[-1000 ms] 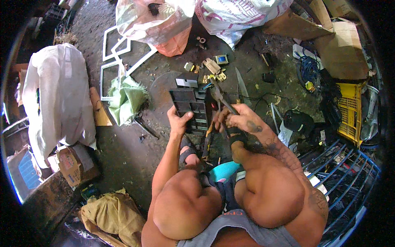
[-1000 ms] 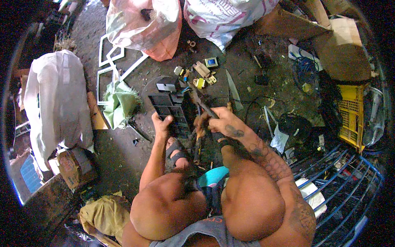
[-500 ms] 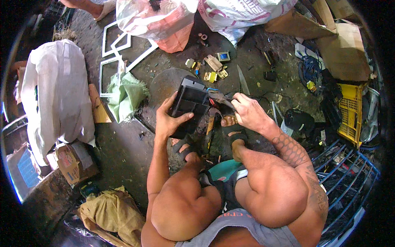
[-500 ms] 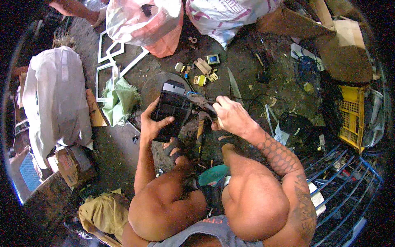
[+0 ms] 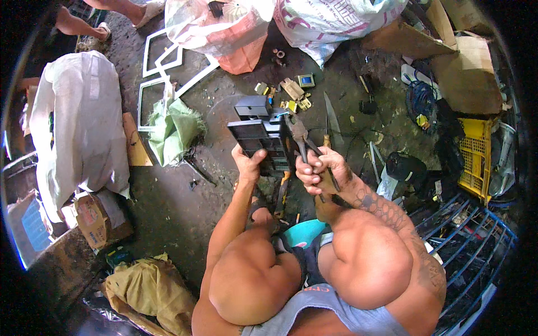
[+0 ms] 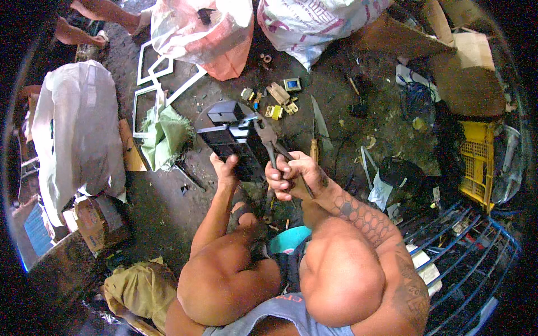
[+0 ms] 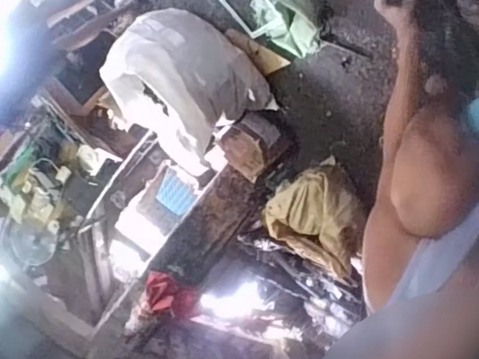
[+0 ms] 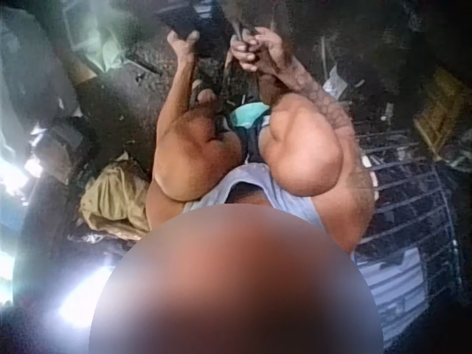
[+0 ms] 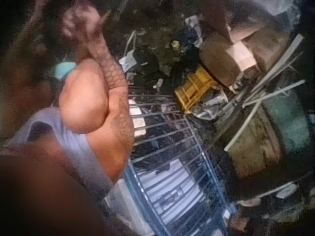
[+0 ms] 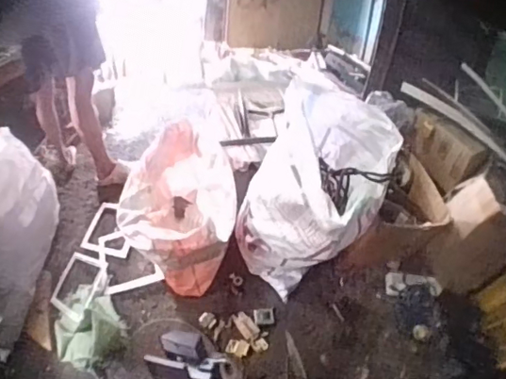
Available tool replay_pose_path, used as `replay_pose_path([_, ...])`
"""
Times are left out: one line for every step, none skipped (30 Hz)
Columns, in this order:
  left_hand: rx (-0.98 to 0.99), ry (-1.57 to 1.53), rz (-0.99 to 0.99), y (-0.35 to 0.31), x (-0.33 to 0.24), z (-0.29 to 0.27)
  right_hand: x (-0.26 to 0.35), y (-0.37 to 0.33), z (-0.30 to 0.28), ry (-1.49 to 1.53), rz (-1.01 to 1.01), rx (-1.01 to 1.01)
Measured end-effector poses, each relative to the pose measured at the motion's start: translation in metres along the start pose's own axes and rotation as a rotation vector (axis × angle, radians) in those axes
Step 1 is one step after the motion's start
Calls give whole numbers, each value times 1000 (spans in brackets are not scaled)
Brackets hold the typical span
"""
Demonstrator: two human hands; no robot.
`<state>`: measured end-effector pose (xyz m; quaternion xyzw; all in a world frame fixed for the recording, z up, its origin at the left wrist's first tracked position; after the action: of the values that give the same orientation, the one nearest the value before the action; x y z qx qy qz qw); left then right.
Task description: The person sits on the floor and uses pliers to pry open and dismantle several black plastic electronic housings. They remove internal components and wires, then set the parts aside. The person also handles a white plastic piece and a cylindrical device, inspecting them before continuing to disassemble other items.
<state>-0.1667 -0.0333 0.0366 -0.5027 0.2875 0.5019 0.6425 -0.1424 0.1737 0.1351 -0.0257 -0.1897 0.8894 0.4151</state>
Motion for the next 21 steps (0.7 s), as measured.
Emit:
replay_pose_path([12,28,7,3,-1,0,-1,2,-1,114,7,35])
replay_pose_path([19,49,-6,5,-2,-1,0,2,-2,271,4,92])
replay_pose_path([81,-4,-80,7,-3,-2,2,3,-2,345,40,190])
replay_pose_path([136,-68,-153,7,-5,-3,5,2,-7,102,8,92])
replay_pose_path([192,-133,-226,6,-6,-4,11,1,-11,-131,-19,41])
replay_pose_path([180,-49,-213,5,-9,-6,18,-1,-13,-349,-51,33])
replay_pose_path([166,34,-199,3,-13,-7,26,0,-18,-762,-61,-86])
replay_pose_path([143,124,-201,1,-16,-8,33,-2,-20,-1050,-38,-137])
replay_pose_path([146,165,-176,-2,-20,-9,38,-3,-20,-1194,-98,-121])
replay_pose_path([129,169,-194,-4,-23,-9,43,-4,-19,-1348,-182,-129])
replay_pose_path([110,171,-209,-4,-27,-9,44,-4,-19,-1468,-195,-73])
replay_pose_path([90,175,-227,-6,-31,-8,44,-4,-19,-1583,-205,-16])
replay_pose_path([81,236,-268,-5,-35,-8,43,-5,-18,-1685,-250,48])
replay_pose_path([109,220,-232,-4,-39,-6,42,-5,-20,-1753,-258,15])
replay_pose_path([120,227,-223,-4,-42,-4,41,-6,-21,-1809,-298,-14])
replay_pose_path([127,235,-204,-3,-44,-3,40,-6,-23,-1869,-305,-54])
replay_pose_path([130,287,-166,-2,-46,-2,40,-6,-23,-1990,-386,-51])
replay_pose_path([127,341,-120,-1,-47,-2,40,-7,-24,-2113,-434,-58])
replay_pose_path([134,396,-67,0,-48,-2,41,-6,-24,-2235,-496,-86])
replay_pose_path([128,408,-64,0,-48,-4,41,-7,-25,-2187,-426,-93])
replay_pose_path([131,422,-57,1,-48,-8,41,-6,-25,-2138,-370,-122])
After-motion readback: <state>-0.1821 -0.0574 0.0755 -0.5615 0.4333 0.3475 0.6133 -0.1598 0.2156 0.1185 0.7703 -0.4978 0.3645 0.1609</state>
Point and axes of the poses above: each hand's wrist, its own y-axis towards the middle knuckle, its own z-axis out of the palm, x = y × z, the point moved 2 cm from there along y, towards the middle knuckle, and after that the axes turned 6 degrees about -z, right-handed, at the moved point
